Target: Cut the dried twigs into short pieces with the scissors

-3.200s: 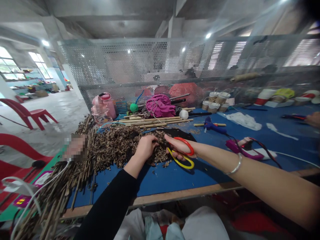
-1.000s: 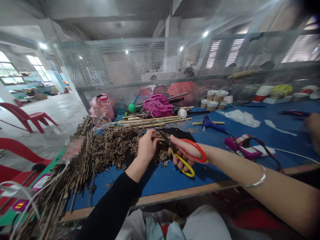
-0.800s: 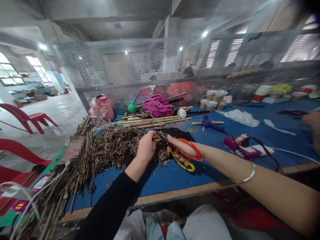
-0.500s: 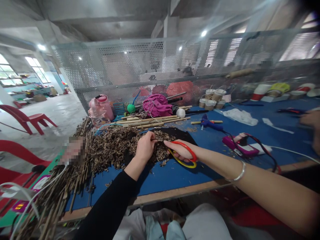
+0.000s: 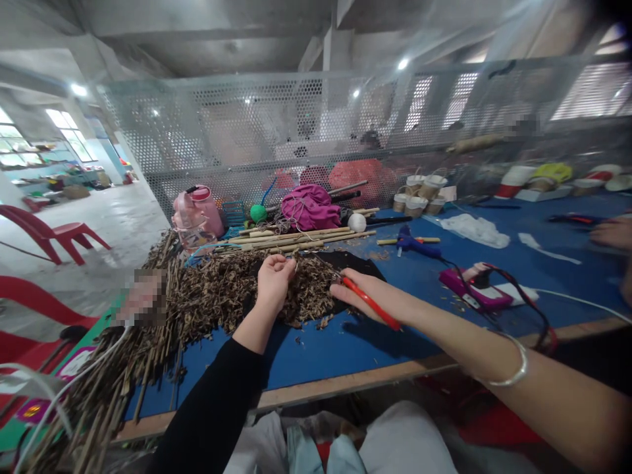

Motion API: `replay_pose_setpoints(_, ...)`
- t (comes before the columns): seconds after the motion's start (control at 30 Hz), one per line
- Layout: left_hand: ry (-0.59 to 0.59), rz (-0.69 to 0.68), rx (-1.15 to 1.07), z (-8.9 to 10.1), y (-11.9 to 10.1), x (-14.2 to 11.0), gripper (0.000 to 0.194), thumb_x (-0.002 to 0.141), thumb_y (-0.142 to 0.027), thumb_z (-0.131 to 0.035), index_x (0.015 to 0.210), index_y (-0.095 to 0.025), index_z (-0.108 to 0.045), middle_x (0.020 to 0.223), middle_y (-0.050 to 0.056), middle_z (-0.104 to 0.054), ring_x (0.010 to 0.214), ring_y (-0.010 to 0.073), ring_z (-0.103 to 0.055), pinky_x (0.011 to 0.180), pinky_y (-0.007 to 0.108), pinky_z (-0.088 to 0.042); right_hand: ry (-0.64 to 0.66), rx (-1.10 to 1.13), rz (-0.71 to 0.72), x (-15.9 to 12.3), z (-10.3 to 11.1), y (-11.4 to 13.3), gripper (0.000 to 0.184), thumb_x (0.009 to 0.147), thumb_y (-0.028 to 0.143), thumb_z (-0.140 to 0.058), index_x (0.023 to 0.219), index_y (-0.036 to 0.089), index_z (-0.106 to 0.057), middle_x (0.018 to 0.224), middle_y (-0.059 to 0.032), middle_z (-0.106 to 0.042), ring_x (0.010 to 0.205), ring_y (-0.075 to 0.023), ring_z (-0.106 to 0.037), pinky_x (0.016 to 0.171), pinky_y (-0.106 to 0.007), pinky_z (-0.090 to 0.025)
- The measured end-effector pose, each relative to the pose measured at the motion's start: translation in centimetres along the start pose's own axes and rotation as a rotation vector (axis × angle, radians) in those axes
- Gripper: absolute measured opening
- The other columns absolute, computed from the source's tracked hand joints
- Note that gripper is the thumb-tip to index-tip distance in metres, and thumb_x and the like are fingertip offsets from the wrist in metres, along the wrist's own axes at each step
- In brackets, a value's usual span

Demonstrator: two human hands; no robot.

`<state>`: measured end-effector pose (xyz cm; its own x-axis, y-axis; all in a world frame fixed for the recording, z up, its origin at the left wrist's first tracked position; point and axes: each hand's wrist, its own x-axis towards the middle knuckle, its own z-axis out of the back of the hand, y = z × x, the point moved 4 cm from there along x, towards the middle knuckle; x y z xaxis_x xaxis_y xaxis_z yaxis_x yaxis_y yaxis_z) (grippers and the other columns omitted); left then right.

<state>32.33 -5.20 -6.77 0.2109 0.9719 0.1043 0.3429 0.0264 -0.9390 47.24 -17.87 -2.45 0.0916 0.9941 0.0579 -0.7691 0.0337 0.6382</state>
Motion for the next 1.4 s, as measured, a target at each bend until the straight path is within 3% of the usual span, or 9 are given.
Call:
replay_pose_setpoints(0.17,0.044,0.131,-0.173,-0.9,0.1,-0.8,0.039,0.052,-0.022,-0.074,0.073,-0.019,-0.041,0.055,-0.009,-0.05,0.051,0.005,-0.05,0.061,0.02,-0.045,-0.043,-0.333,0.102,0.1,-1.7,0.7,0.053,0.072,0.069,-0.047,0.092,0.02,-0.048,0.079,-0.0065,-0.059,0.068,-0.0201,-0.056,0.059,-0.027,-0.039)
replay_pose_setpoints(0.47,0.164,0.079,-0.146,-1.5,-0.1,-1.2,0.038,0.054,-0.017,-0.071,0.07,-0.019,-0.037,0.05,-0.012,-0.043,0.042,0.0014,-0.038,0.05,0.016,-0.036,-0.155,-0.338,0.18,1.4,-2.9,0.9,0.058,0.074,0.066,-0.049,0.104,0.016,-0.051,0.094,-0.0114,-0.061,0.087,-0.025,-0.058,0.072,-0.03,-0.041)
replay_pose_setpoints(0.57,0.175,0.091,-0.147,-1.5,0.0,-1.3,0.038,0.054,-0.016,-0.069,0.069,-0.019,-0.034,0.053,-0.01,-0.045,0.046,0.003,-0.044,0.052,0.016,-0.037,-0.14,-0.239,0.167,1.6,-2.9,0.9,0.051,0.076,0.061,-0.05,0.104,0.017,-0.052,0.091,-0.0102,-0.062,0.082,-0.0225,-0.059,0.068,-0.028,-0.04)
replay_pose_setpoints(0.77,0.158,0.039,-0.071,-1.1,0.3,-0.9,0.037,0.054,-0.017,-0.067,0.068,-0.019,-0.033,0.054,-0.01,-0.045,0.046,0.0022,-0.041,0.052,0.016,-0.034,-0.091,-0.167,0.094,2.0,-3.3,-0.2,0.038,0.077,0.058,-0.05,0.086,0.021,-0.054,0.058,-0.0005,-0.054,0.05,-0.0147,-0.048,0.05,-0.024,-0.031)
replay_pose_setpoints(1.0,0.141,0.059,-0.004,-1.1,0.9,-0.9,0.034,0.056,-0.014,-0.065,0.067,-0.019,-0.033,0.048,-0.011,-0.043,0.043,0.0031,-0.04,0.047,0.015,-0.03,-0.08,-0.152,0.109,2.0,-3.4,-0.5,0.042,0.082,0.058,-0.042,0.063,0.021,-0.044,0.05,0.0012,-0.047,0.043,-0.0113,-0.04,0.047,-0.024,-0.026)
replay_pose_setpoints(1.13,0.035,0.059,-0.025,-0.6,1.0,-0.4,0.031,0.058,-0.016,-0.065,0.068,-0.019,-0.036,0.047,-0.011,-0.043,0.042,0.0041,-0.042,0.05,0.017,-0.035,-0.115,-0.138,0.113,1.7,-2.3,-0.6,0.038,0.081,0.058,-0.044,0.07,0.021,-0.045,0.052,0.0025,-0.047,0.046,-0.0116,-0.041,0.049,-0.023,-0.027)
replay_pose_setpoints(1.27,0.006,-0.027,0.179,0.5,0.8,0.5,0.018,0.065,-0.018,-0.063,0.078,-0.017,-0.051,0.056,-0.005,-0.057,0.051,0.0087,-0.053,0.056,0.021,-0.042,-0.148,-0.131,0.082,1.2,-1.0,-1.2,0.035,0.082,0.057,-0.043,0.08,0.022,-0.045,0.054,0.003,-0.048,0.049,-0.0131,-0.043,0.051,-0.024,-0.029)
replay_pose_setpoints(1.4,0.07,-0.229,0.61,0.8,-0.2,0.7,0.014,0.074,-0.02,-0.056,0.085,-0.017,-0.065,0.086,0.007,-0.069,0.083,0.0184,-0.062,0.083,0.031,-0.044,-0.129,-0.055,0.108,1.3,0.0,-1.7,0.038,0.085,0.057,-0.036,0.078,0.021,-0.045,0.058,0.0025,-0.048,0.053,-0.0126,-0.044,0.054,-0.024,-0.032)
